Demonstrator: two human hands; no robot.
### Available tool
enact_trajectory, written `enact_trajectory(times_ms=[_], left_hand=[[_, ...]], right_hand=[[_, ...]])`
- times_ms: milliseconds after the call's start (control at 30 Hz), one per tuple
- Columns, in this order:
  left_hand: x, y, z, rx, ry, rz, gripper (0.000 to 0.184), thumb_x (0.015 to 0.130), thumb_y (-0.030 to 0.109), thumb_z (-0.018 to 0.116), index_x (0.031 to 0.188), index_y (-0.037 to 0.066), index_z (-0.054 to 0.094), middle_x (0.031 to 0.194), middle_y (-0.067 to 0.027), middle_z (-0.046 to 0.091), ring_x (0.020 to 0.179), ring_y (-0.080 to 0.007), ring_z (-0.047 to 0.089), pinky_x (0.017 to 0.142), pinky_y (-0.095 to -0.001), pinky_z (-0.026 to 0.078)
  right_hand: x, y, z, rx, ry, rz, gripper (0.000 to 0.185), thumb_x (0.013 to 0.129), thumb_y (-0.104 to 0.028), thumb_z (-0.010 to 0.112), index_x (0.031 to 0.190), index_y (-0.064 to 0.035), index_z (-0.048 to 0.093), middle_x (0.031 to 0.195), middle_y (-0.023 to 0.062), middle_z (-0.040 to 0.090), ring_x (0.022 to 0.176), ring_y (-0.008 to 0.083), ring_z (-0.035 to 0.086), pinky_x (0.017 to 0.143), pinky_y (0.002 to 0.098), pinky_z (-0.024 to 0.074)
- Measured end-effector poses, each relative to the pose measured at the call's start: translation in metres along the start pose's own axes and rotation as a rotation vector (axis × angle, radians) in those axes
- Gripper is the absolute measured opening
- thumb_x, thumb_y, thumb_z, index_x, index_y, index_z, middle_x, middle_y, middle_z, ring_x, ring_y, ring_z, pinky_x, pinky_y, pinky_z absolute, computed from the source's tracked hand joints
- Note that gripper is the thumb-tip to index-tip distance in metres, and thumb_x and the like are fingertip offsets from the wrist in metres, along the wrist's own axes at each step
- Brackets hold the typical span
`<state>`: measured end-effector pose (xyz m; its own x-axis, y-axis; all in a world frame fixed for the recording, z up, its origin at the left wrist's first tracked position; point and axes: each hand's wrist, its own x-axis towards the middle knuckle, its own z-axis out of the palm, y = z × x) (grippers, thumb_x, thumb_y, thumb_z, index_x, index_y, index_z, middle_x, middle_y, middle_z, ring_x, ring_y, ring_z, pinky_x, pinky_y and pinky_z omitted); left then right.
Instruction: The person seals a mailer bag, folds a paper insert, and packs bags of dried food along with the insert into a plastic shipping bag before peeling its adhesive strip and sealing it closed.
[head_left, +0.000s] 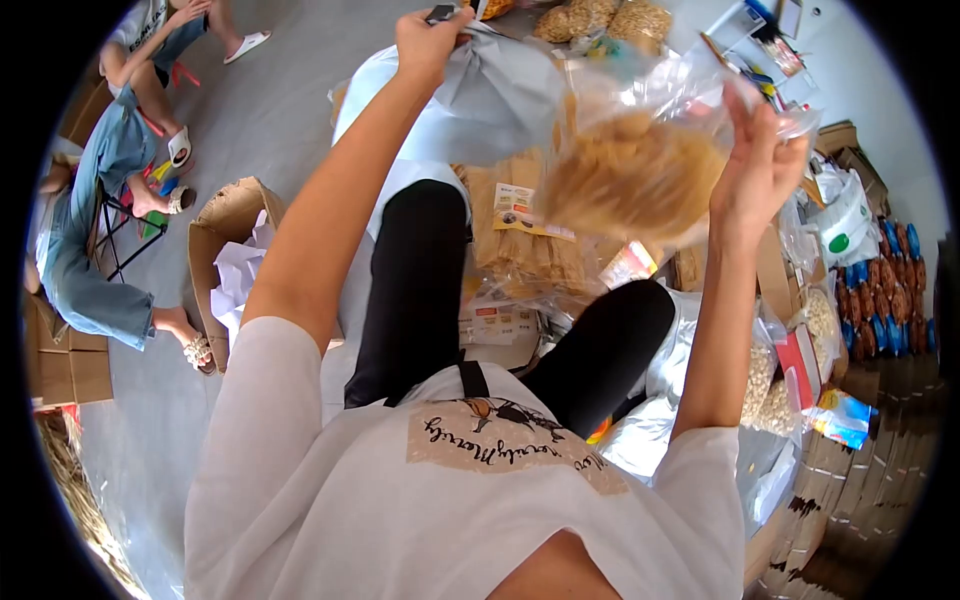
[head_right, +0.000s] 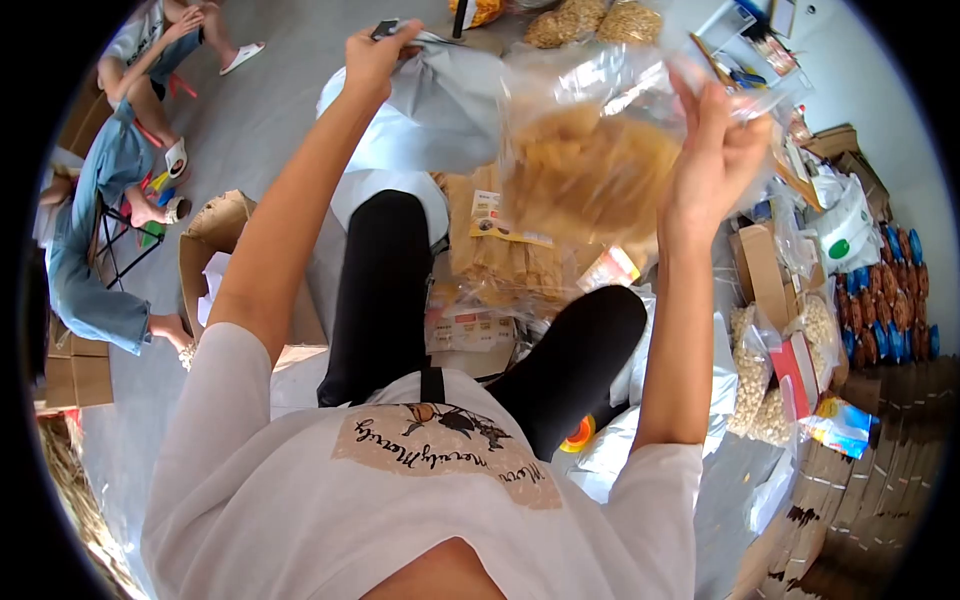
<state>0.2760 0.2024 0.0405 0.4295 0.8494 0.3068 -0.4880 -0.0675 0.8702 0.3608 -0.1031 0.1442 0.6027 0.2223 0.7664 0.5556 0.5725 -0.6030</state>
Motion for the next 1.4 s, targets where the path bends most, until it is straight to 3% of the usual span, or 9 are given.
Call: enact_trajectory(times_ms=[167,300,400,467,533,800,1000,1200,1400], left_hand=[[-0.011,0.023,0.023,-0.009,-0.061,0.16,0.018,0.078,0.012,0.068,0.087,-0.003,0.065,0.08,-0.0065,0.064,0.065,-0.0112,0.057,0.06,-0.0224,0.047],[-0.027,0.04,0.036,0.108,-0.074,0.175,0.02,0.079,0.018,0.068,0.09,0.002,0.067,0.079,-0.0021,0.064,0.067,-0.0084,0.056,0.063,-0.0218,0.045],[-0.054,0.026,0.043,0.098,-0.22,0.243,0.018,0.08,0.017,0.066,0.09,0.002,0.067,0.075,0.0004,0.063,0.066,-0.0075,0.054,0.062,-0.0231,0.044],[-0.091,0.007,0.05,0.3,-0.345,0.509,0.013,0.082,0.014,0.063,0.09,0.004,0.067,0.077,0.0001,0.062,0.069,-0.0085,0.053,0.065,-0.0229,0.042],[-0.127,-0.016,0.055,0.141,-0.44,0.42,0.011,0.082,0.01,0.06,0.089,0.005,0.066,0.078,-0.0022,0.06,0.071,-0.0107,0.051,0.066,-0.0237,0.04],[-0.202,-0.01,0.048,0.373,-0.675,0.382,0.015,0.075,0.003,0.059,0.089,0.003,0.064,0.073,-0.0089,0.049,0.067,-0.0216,0.05,0.062,-0.0288,0.039],[-0.2,0.038,0.028,0.288,-0.868,0.182,0.013,0.077,0.006,0.06,0.089,0.005,0.066,0.074,-0.0066,0.05,0.072,-0.02,0.05,0.066,-0.0263,0.038],[-0.193,0.033,-0.027,0.718,-1.017,0.534,0.02,0.071,0.004,0.064,0.091,0.008,0.066,0.097,-0.0065,0.057,0.105,-0.0269,0.048,0.088,-0.0351,0.038],[-0.21,0.009,0.013,0.516,-1.116,0.402,0.027,0.067,0.006,0.066,0.095,0.01,0.066,0.104,-0.0072,0.058,0.115,-0.0286,0.042,0.094,-0.0383,0.035]], right_hand=[[-0.046,-0.086,0.017,0.08,-0.144,0.026,0.012,0.087,-0.008,0.053,0.093,-0.0013,0.046,0.085,0.008,0.057,0.091,0.0264,0.059,0.089,0.0417,0.0455],[-0.123,-0.148,0.0,0.113,-0.349,0.733,0.013,0.081,-0.003,0.058,0.087,-0.0049,0.046,0.071,0.0016,0.054,0.064,0.0123,0.059,0.056,0.025,0.0466],[-0.151,-0.16,-0.026,0.008,-0.928,1.217,0.009,0.08,-0.002,0.055,0.075,-0.003,0.048,0.078,0.0088,0.063,0.051,0.0109,0.058,0.041,0.0188,0.0414],[-0.173,-0.142,-0.047,-0.066,-1.09,1.596,0.009,0.079,-0.005,0.056,0.075,-0.0007,0.049,0.071,0.0075,0.064,0.045,0.0108,0.055,0.04,0.0199,0.0409],[-0.19,-0.113,-0.07,-0.064,-1.273,1.668,0.01,0.078,-0.007,0.057,0.076,0.0009,0.051,0.065,0.0078,0.064,0.044,0.0109,0.055,0.039,0.0221,0.0424],[-0.175,-0.122,-0.062,-0.415,-1.816,1.47,0.02,0.079,-0.013,0.056,0.092,0.0017,0.055,0.071,0.0113,0.064,0.053,0.0145,0.062,0.049,0.0255,0.0481],[-0.126,-0.039,-0.058,-0.626,-0.769,0.333,0.044,0.079,-0.024,0.061,0.115,-0.0023,0.048,0.115,0.0214,0.052,0.109,0.0257,0.051,0.09,0.0336,0.0404],[-0.215,-0.01,-0.054,-0.766,-0.722,0.446,0.07,0.076,-0.03,0.063,0.129,0.0005,0.03,0.141,0.0251,0.015,0.127,0.0402,0.025,0.103,0.0419,0.0251],[-0.235,-0.046,-0.066,-0.803,-0.561,0.479,0.062,0.076,-0.023,0.063,0.127,-0.0003,0.034,0.139,0.0249,0.02,0.125,0.0402,0.028,0.101,0.0393,0.0276]])
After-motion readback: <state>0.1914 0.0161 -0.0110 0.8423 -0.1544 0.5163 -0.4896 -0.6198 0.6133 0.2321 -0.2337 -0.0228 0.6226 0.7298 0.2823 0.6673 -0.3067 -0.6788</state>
